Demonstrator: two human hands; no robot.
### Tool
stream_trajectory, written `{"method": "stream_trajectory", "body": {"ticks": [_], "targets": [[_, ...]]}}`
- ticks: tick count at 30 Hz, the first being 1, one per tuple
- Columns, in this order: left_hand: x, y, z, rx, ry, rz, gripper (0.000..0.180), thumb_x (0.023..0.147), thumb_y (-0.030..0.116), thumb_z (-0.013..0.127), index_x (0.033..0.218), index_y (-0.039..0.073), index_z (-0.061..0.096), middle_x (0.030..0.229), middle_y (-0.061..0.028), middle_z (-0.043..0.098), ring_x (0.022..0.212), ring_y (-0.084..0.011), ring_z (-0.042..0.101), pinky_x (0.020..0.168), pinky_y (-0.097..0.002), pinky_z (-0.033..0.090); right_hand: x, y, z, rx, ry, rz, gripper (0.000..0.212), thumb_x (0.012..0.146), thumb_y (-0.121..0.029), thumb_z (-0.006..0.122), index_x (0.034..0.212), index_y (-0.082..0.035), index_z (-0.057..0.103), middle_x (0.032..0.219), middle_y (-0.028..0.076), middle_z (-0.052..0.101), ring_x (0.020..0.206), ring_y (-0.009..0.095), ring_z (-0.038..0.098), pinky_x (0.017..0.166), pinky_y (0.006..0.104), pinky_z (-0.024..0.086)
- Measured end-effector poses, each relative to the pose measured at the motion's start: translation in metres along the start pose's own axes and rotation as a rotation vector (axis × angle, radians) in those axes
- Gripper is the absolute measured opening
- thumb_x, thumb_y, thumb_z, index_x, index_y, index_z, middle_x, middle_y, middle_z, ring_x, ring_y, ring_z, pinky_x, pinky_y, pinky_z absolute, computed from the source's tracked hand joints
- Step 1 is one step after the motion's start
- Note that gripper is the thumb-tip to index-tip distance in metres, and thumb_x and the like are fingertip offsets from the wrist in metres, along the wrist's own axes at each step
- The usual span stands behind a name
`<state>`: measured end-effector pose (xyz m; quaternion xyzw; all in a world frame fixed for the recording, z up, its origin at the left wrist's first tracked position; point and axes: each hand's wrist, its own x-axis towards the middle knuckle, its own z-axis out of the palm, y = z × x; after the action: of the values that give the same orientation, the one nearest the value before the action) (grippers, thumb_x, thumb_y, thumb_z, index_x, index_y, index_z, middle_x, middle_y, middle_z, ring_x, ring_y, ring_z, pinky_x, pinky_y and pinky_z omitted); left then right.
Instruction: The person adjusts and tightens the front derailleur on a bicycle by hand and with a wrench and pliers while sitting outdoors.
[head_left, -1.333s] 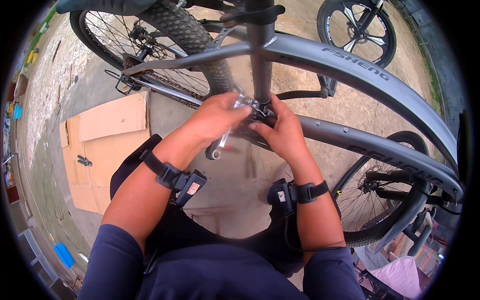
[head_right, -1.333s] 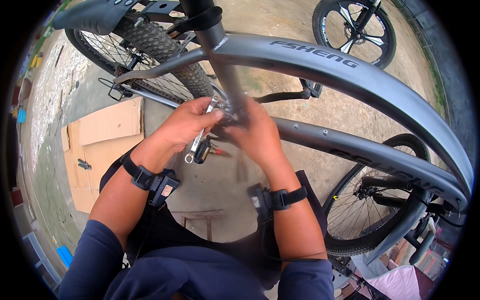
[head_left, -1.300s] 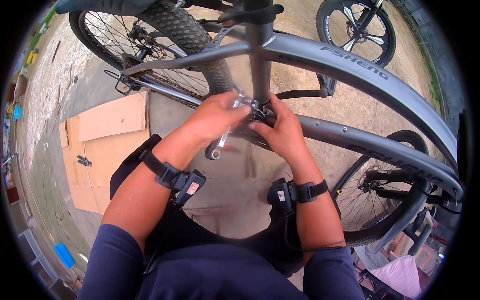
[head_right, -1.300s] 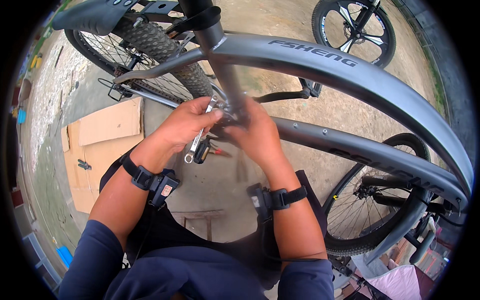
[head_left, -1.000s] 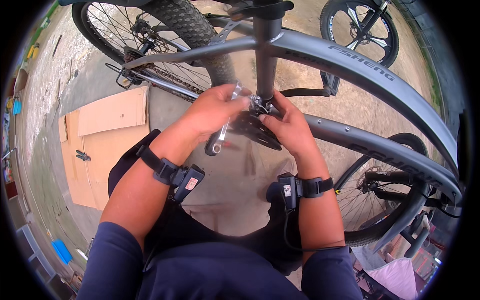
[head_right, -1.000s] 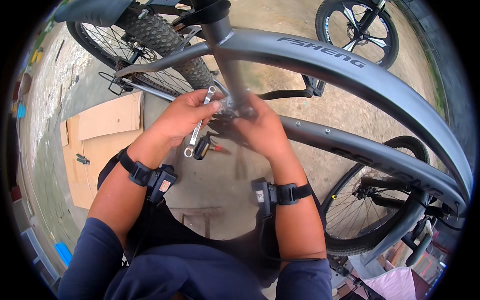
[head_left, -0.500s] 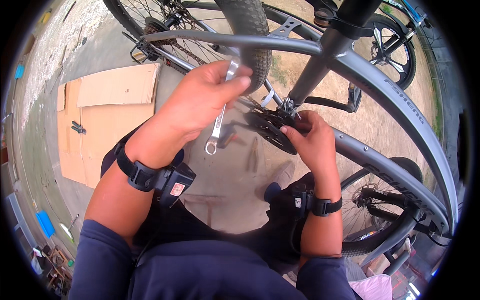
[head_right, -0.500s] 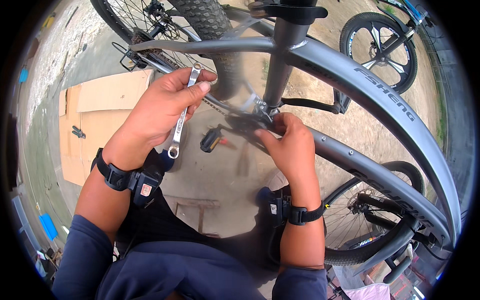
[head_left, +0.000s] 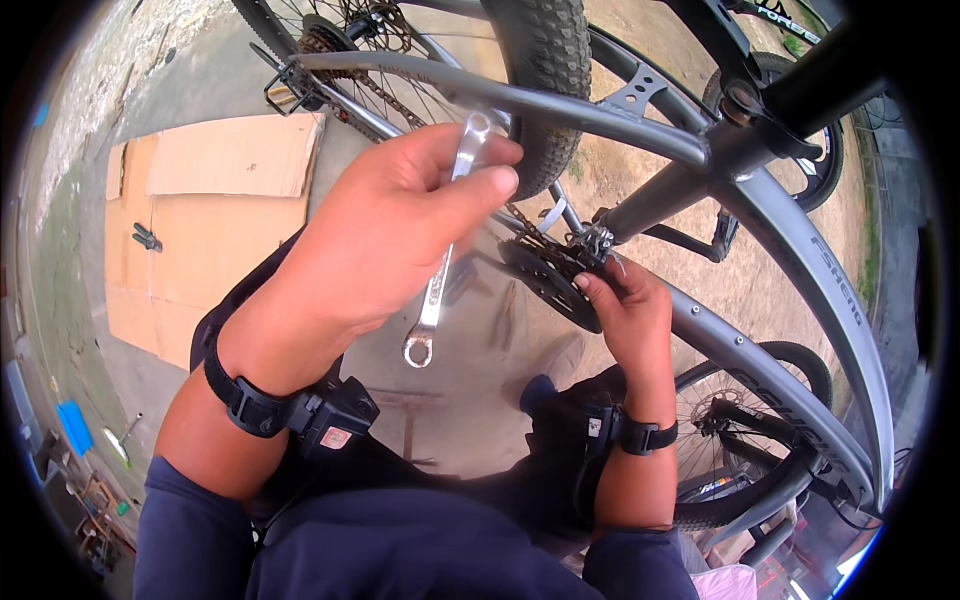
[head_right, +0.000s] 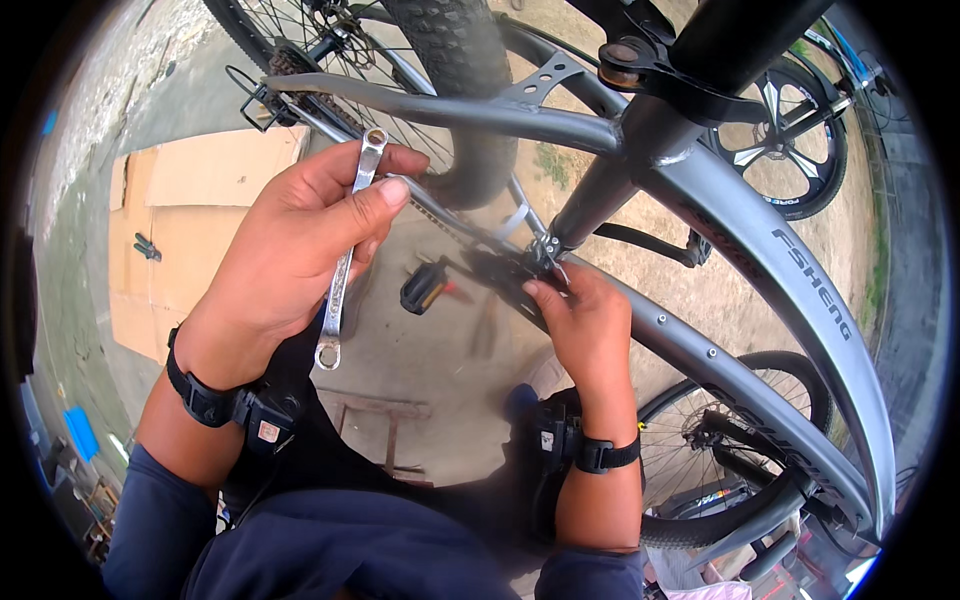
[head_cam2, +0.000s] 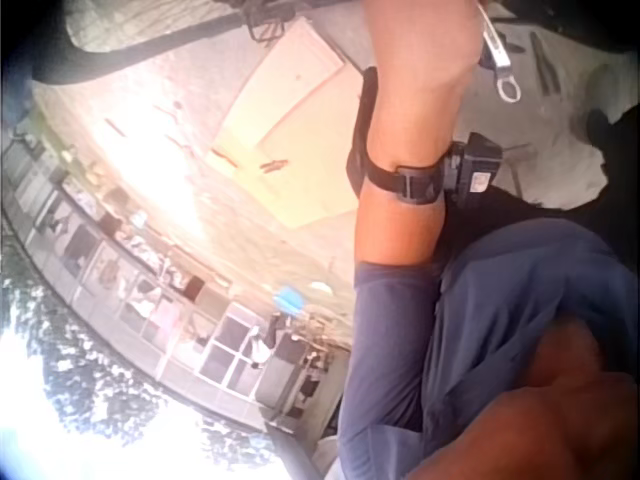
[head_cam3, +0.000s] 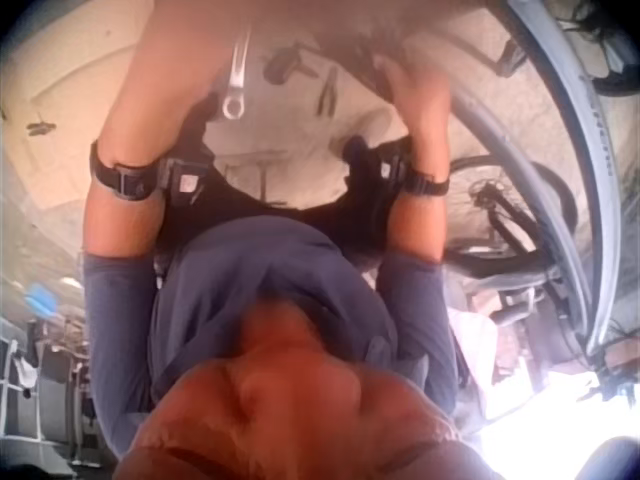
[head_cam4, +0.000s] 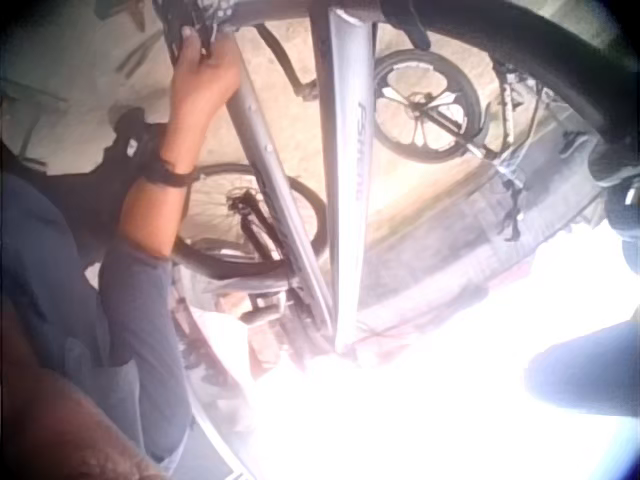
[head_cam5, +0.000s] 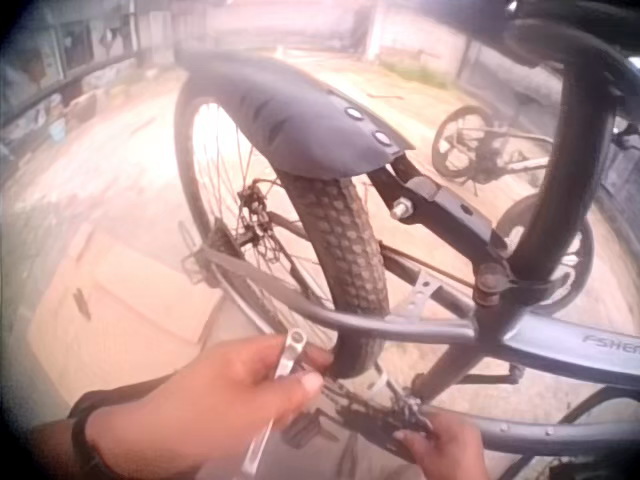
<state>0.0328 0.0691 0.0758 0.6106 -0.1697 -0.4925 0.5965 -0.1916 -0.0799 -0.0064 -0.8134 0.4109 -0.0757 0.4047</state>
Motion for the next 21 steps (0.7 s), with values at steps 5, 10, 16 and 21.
{"method": "stream_trajectory", "body": {"ticks": [5, 10, 16, 21], "targets": [[0.002, 0.007, -0.007, -0.048, 0.039, 0.029, 0.027, 0.099, 0.019, 0.062, 0.121, 0.003, 0.064, 0.072, 0.0072, 0.049, 0.059, -0.0019, 0.043, 0.052, -0.0185, 0.035, -0.003, 0.0, -0.001, 0.021, 0.008, -0.023, 0.03, 0.083, -0.01, 0.079, 0.107, 0.003, 0.069, 0.088, 0.018, 0.07, 0.074, 0.022, 0.067, 0.071, 0.0317, 0.053], [0.009, 0.01, -0.014, -0.079, 0.049, -0.012, 0.027, 0.099, 0.019, 0.062, 0.121, 0.004, 0.064, 0.07, 0.0069, 0.049, 0.058, -0.0021, 0.044, 0.051, -0.019, 0.034, -0.005, 0.0, -0.002, 0.038, 0.017, -0.025, 0.028, 0.082, -0.009, 0.08, 0.103, 0.005, 0.068, 0.086, 0.018, 0.07, 0.074, 0.02, 0.066, 0.071, 0.031, 0.053], [0.016, 0.014, -0.019, -0.013, 0.018, -0.035, 0.021, 0.1, 0.018, 0.061, 0.116, 0.005, 0.064, 0.066, 0.0068, 0.049, 0.056, -0.0021, 0.043, 0.051, -0.0199, 0.033, -0.003, 0.0, -0.006, 0.017, -0.032, 0.021, 0.027, 0.08, -0.008, 0.082, 0.097, 0.006, 0.067, 0.082, 0.016, 0.068, 0.071, 0.022, 0.063, 0.069, 0.0317, 0.051], [0.023, 0.013, -0.024, 0.007, -0.02, -0.022, 0.018, 0.1, 0.016, 0.06, 0.113, 0.004, 0.064, 0.066, 0.0066, 0.048, 0.056, -0.0023, 0.042, 0.052, -0.0202, 0.033, -0.001, -0.002, -0.008, 0.024, -0.047, 0.04, 0.026, 0.079, -0.007, 0.082, 0.094, 0.007, 0.066, 0.08, 0.015, 0.065, 0.071, 0.022, 0.061, 0.069, 0.0316, 0.05]]}}
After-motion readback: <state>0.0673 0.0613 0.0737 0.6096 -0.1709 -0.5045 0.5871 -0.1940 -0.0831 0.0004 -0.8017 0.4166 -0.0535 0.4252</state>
